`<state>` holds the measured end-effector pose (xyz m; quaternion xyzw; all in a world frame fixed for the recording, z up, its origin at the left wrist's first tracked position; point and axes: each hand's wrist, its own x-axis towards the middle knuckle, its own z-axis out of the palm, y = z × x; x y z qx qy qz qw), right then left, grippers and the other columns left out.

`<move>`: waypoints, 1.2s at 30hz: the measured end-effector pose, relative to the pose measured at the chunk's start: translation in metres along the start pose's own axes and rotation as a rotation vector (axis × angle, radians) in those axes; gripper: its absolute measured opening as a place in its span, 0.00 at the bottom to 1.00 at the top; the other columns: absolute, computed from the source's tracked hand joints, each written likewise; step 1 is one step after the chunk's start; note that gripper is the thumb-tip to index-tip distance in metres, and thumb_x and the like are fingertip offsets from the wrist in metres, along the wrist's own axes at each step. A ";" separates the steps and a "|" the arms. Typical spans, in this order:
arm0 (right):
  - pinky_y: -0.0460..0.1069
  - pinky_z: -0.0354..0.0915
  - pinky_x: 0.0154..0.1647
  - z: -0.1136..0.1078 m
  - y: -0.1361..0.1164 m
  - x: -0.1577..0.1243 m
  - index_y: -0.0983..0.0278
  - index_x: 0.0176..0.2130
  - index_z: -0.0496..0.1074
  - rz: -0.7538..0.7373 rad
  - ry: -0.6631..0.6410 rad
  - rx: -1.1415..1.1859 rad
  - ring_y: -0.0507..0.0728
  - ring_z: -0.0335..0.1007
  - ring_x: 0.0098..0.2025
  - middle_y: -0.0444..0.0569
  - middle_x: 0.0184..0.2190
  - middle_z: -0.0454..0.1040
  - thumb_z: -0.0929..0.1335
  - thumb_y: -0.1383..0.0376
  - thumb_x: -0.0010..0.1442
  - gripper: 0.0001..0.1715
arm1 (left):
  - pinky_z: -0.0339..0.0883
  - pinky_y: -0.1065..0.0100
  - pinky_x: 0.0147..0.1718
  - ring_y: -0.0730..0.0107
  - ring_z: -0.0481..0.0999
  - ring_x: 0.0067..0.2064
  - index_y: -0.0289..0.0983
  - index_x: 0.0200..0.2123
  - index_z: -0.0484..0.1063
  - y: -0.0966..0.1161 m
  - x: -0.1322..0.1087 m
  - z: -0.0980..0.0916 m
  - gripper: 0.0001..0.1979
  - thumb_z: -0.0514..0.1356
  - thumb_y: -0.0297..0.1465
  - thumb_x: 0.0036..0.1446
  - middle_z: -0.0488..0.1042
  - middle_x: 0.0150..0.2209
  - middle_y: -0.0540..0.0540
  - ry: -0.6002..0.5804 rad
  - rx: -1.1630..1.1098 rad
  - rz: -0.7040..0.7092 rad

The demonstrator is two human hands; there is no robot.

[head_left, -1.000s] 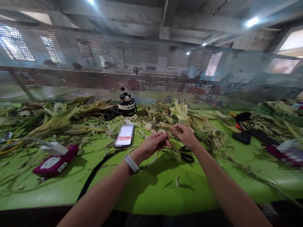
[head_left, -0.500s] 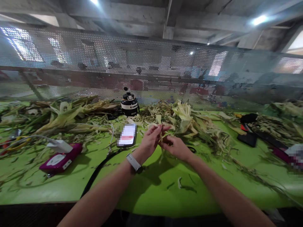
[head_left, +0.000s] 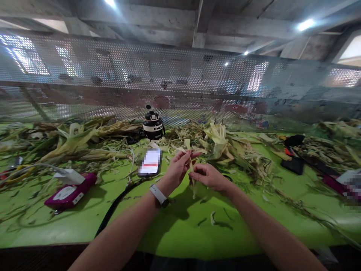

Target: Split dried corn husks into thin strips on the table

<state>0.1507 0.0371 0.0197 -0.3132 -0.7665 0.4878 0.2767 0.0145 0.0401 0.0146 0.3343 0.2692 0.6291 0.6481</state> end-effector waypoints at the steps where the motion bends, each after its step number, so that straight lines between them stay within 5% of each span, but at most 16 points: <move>1: 0.45 0.58 0.28 -0.001 0.000 0.000 0.65 0.28 0.65 0.013 0.006 0.023 0.50 0.60 0.25 0.43 0.23 0.66 0.66 0.53 0.54 0.17 | 0.66 0.71 0.37 0.69 0.75 0.40 0.36 0.28 0.68 0.001 0.000 -0.001 0.12 0.67 0.33 0.42 0.75 0.32 0.48 -0.005 -0.007 -0.012; 12: 0.45 0.58 0.28 -0.025 0.001 0.001 0.66 0.29 0.68 -0.084 0.314 -0.271 0.50 0.61 0.26 0.44 0.24 0.67 0.65 0.53 0.56 0.17 | 0.62 0.75 0.35 0.78 0.70 0.32 0.35 0.25 0.70 0.010 0.009 -0.009 0.11 0.68 0.30 0.38 0.72 0.28 0.51 0.041 0.123 0.024; 20: 0.48 0.61 0.33 -0.034 -0.004 -0.002 0.64 0.30 0.69 -0.216 0.506 -0.410 0.54 0.65 0.30 0.47 0.26 0.69 0.64 0.53 0.57 0.17 | 0.63 0.73 0.38 0.77 0.69 0.33 0.35 0.26 0.71 0.008 0.004 -0.004 0.08 0.66 0.28 0.38 0.71 0.29 0.51 -0.062 0.209 -0.004; 31: 0.47 0.59 0.32 -0.034 0.000 -0.001 0.64 0.30 0.69 -0.254 0.413 -0.473 0.54 0.62 0.29 0.46 0.26 0.67 0.62 0.54 0.60 0.16 | 0.66 0.69 0.42 0.74 0.71 0.34 0.36 0.26 0.72 0.008 0.000 -0.004 0.08 0.66 0.29 0.40 0.71 0.30 0.50 -0.107 0.201 -0.036; 36: 0.49 0.59 0.40 -0.035 -0.002 -0.001 0.64 0.30 0.66 -0.284 0.460 -0.505 0.56 0.65 0.37 0.50 0.33 0.70 0.63 0.56 0.60 0.14 | 0.65 0.69 0.43 0.74 0.71 0.34 0.36 0.26 0.73 0.008 -0.001 -0.003 0.04 0.64 0.27 0.42 0.72 0.29 0.51 -0.189 0.177 -0.030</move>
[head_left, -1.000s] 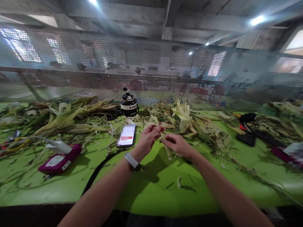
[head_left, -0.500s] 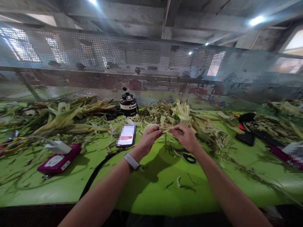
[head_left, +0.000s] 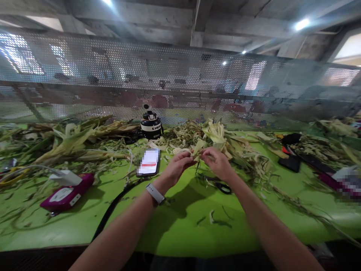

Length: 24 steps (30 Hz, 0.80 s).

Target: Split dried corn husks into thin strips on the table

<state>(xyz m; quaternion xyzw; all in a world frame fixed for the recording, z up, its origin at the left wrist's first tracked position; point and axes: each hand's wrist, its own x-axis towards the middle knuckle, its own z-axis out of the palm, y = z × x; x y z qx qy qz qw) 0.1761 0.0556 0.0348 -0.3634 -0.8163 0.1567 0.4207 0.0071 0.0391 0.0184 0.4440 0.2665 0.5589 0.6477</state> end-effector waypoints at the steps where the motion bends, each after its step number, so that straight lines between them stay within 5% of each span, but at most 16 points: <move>1: 0.49 0.59 0.39 0.000 0.000 0.000 0.64 0.31 0.66 0.023 -0.013 0.006 0.56 0.65 0.36 0.50 0.32 0.70 0.63 0.57 0.60 0.13 | 0.66 0.70 0.42 0.75 0.71 0.34 0.36 0.25 0.73 0.000 0.000 0.000 0.04 0.64 0.26 0.42 0.72 0.29 0.51 -0.002 -0.002 0.000; 13: 0.48 0.60 0.31 0.003 0.002 -0.002 0.62 0.33 0.64 0.135 -0.030 0.011 0.55 0.64 0.29 0.47 0.26 0.68 0.60 0.53 0.61 0.16 | 0.65 0.68 0.44 0.71 0.71 0.36 0.36 0.28 0.75 -0.001 -0.001 -0.001 0.06 0.63 0.27 0.42 0.73 0.30 0.49 -0.015 0.057 0.019; 24: 0.49 0.59 0.33 0.004 0.002 -0.002 0.62 0.30 0.63 0.179 -0.004 -0.057 0.55 0.65 0.30 0.47 0.27 0.69 0.61 0.54 0.59 0.15 | 0.66 0.73 0.34 0.77 0.68 0.29 0.35 0.28 0.73 -0.003 0.001 -0.001 0.10 0.66 0.35 0.44 0.70 0.27 0.50 -0.052 0.226 0.035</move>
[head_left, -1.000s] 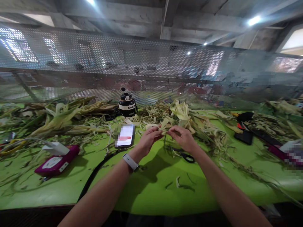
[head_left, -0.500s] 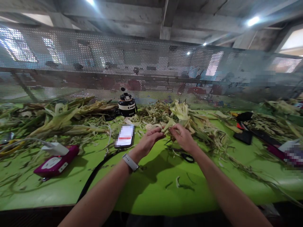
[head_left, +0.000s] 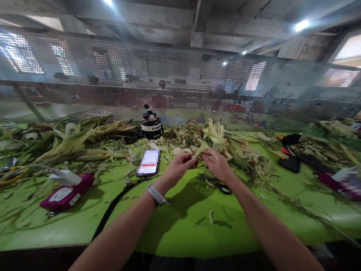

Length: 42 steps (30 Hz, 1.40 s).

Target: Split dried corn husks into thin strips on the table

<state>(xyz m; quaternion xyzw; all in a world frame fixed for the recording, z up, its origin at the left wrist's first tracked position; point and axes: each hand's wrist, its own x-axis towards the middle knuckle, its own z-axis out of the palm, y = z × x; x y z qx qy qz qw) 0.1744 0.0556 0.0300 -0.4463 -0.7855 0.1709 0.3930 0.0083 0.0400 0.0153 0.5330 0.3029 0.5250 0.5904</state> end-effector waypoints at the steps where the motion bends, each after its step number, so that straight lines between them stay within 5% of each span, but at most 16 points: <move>1: 0.49 0.59 0.34 0.000 0.001 0.000 0.62 0.30 0.63 0.002 0.008 0.003 0.55 0.66 0.30 0.47 0.27 0.69 0.61 0.54 0.59 0.15 | 0.65 0.73 0.32 0.77 0.67 0.28 0.34 0.27 0.73 0.000 0.000 0.000 0.10 0.66 0.36 0.44 0.69 0.25 0.51 0.009 0.013 0.009; 4: 0.49 0.61 0.34 0.002 0.004 0.001 0.63 0.36 0.64 0.052 0.038 0.054 0.56 0.67 0.32 0.48 0.29 0.70 0.63 0.51 0.57 0.17 | 0.62 0.74 0.29 0.77 0.66 0.27 0.34 0.23 0.71 -0.001 0.002 -0.002 0.12 0.65 0.37 0.44 0.67 0.23 0.51 0.065 0.029 0.036; 9: 0.49 0.62 0.28 0.005 0.010 0.000 0.64 0.55 0.55 0.128 0.093 0.116 0.54 0.66 0.27 0.50 0.34 0.71 0.66 0.49 0.52 0.38 | 0.59 0.74 0.27 0.78 0.64 0.25 0.35 0.28 0.70 -0.003 0.005 -0.008 0.13 0.67 0.35 0.41 0.66 0.22 0.54 0.238 -0.009 0.076; 14: 0.50 0.63 0.28 0.005 0.009 -0.002 0.63 0.60 0.48 0.123 0.189 0.064 0.54 0.67 0.27 0.58 0.44 0.69 0.66 0.48 0.52 0.44 | 0.60 0.74 0.29 0.78 0.66 0.26 0.36 0.29 0.68 -0.003 0.006 -0.010 0.15 0.68 0.34 0.39 0.66 0.22 0.55 0.290 -0.070 0.070; 24: 0.54 0.63 0.41 0.005 -0.006 -0.006 0.63 0.50 0.62 -0.057 0.309 -0.277 0.62 0.65 0.45 0.56 0.43 0.68 0.65 0.53 0.56 0.26 | 0.61 0.73 0.29 0.77 0.68 0.27 0.36 0.28 0.67 -0.002 0.006 -0.009 0.15 0.69 0.32 0.37 0.68 0.23 0.54 0.317 -0.071 0.047; 29: 0.52 0.63 0.42 0.006 -0.009 -0.009 0.62 0.46 0.68 -0.121 0.185 -0.362 0.62 0.65 0.46 0.56 0.44 0.68 0.65 0.58 0.58 0.17 | 0.62 0.73 0.31 0.77 0.69 0.29 0.35 0.29 0.67 -0.006 0.006 -0.011 0.13 0.67 0.31 0.40 0.69 0.26 0.52 0.336 -0.019 0.051; 34: 0.49 0.62 0.35 0.008 0.000 -0.008 0.62 0.35 0.74 -0.219 -0.017 -0.342 0.56 0.69 0.34 0.49 0.30 0.72 0.63 0.62 0.61 0.11 | 0.63 0.72 0.30 0.75 0.69 0.30 0.35 0.31 0.70 -0.012 0.010 -0.020 0.09 0.62 0.31 0.45 0.72 0.29 0.50 0.336 0.263 0.120; 38: 0.48 0.62 0.37 0.006 0.001 -0.006 0.62 0.33 0.73 -0.396 0.066 -0.351 0.56 0.68 0.36 0.49 0.32 0.71 0.65 0.62 0.59 0.09 | 0.65 0.68 0.35 0.70 0.72 0.33 0.34 0.33 0.73 -0.009 0.011 -0.023 0.09 0.60 0.29 0.46 0.75 0.31 0.47 0.308 0.613 0.163; 42: 0.51 0.61 0.45 0.008 0.001 -0.005 0.63 0.33 0.71 -0.470 0.178 -0.346 0.58 0.67 0.43 0.51 0.39 0.72 0.63 0.63 0.61 0.09 | 0.67 0.68 0.34 0.68 0.74 0.33 0.34 0.32 0.75 -0.002 0.006 -0.016 0.08 0.58 0.27 0.48 0.77 0.32 0.45 0.146 0.793 0.192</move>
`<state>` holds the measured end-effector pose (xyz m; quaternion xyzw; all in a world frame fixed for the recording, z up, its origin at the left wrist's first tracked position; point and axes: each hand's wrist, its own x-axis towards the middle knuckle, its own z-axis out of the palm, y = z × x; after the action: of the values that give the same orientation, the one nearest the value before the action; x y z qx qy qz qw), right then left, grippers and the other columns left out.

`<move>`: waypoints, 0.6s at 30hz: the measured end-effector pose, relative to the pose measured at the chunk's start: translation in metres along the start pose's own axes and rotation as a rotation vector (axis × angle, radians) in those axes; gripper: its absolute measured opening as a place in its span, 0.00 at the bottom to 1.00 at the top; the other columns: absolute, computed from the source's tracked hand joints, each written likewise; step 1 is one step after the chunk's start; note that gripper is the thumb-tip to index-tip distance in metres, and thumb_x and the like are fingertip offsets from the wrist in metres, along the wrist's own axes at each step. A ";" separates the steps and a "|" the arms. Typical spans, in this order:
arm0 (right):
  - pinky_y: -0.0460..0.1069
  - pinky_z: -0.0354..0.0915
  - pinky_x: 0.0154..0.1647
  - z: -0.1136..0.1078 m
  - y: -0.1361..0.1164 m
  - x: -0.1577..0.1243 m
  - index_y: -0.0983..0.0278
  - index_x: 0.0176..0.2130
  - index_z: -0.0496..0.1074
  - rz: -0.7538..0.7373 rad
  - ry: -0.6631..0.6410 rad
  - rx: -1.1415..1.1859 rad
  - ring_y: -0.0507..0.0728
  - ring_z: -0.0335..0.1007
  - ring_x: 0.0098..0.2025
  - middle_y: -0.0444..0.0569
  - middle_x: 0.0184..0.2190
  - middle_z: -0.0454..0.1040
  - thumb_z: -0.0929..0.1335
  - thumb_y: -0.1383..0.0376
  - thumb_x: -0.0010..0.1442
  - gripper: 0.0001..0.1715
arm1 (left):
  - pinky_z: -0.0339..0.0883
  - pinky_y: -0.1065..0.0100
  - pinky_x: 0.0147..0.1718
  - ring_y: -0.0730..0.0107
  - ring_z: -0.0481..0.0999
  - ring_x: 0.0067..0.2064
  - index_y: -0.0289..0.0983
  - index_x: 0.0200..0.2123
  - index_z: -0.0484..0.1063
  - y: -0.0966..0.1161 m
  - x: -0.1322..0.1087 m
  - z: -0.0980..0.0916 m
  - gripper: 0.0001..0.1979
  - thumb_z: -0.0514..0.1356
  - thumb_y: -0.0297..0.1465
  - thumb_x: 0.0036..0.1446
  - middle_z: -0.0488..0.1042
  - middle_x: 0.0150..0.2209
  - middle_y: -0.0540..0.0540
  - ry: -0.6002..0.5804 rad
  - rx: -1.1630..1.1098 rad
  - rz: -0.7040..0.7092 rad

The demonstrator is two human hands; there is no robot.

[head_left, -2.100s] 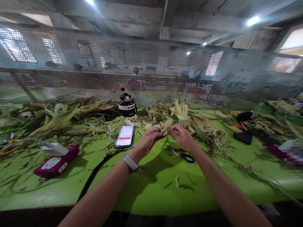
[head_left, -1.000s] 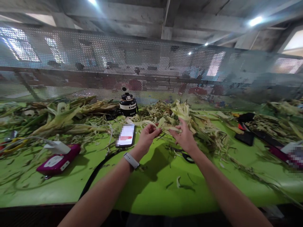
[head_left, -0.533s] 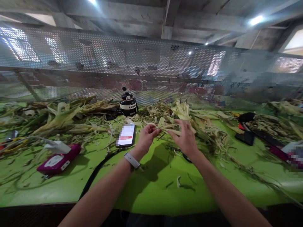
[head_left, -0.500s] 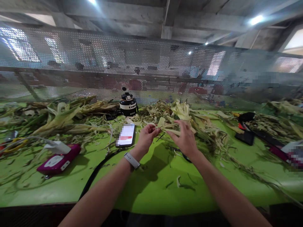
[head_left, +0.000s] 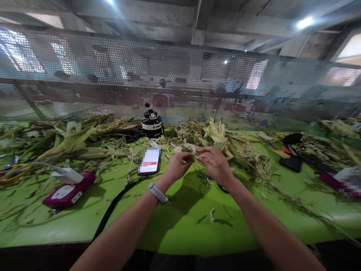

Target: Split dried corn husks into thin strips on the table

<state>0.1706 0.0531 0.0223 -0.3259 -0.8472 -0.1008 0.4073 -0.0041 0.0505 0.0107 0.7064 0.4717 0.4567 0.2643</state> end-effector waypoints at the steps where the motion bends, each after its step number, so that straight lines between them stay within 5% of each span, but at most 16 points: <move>1: 0.51 0.62 0.44 0.001 0.000 -0.001 0.63 0.34 0.71 0.016 0.007 0.011 0.57 0.67 0.42 0.51 0.38 0.72 0.62 0.63 0.62 0.09 | 0.67 0.69 0.33 0.68 0.74 0.33 0.34 0.32 0.76 0.003 -0.001 0.000 0.08 0.57 0.27 0.48 0.78 0.32 0.45 -0.033 0.010 0.030; 7: 0.48 0.62 0.37 0.006 0.000 -0.004 0.62 0.33 0.69 0.177 0.044 -0.029 0.56 0.69 0.34 0.49 0.30 0.73 0.59 0.60 0.64 0.14 | 0.67 0.69 0.34 0.68 0.74 0.34 0.35 0.32 0.76 0.017 -0.006 0.005 0.08 0.58 0.26 0.48 0.78 0.33 0.44 -0.118 -0.065 0.047; 18: 0.48 0.60 0.32 0.003 -0.006 -0.003 0.63 0.35 0.70 0.369 0.093 -0.047 0.56 0.69 0.29 0.49 0.28 0.74 0.58 0.55 0.63 0.18 | 0.64 0.70 0.33 0.71 0.74 0.34 0.36 0.34 0.71 0.025 -0.013 0.011 0.08 0.59 0.28 0.47 0.74 0.31 0.49 -0.102 -0.690 -0.313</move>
<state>0.1662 0.0483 0.0192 -0.4800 -0.7509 -0.0590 0.4497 0.0149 0.0288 0.0209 0.5170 0.3785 0.5069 0.5766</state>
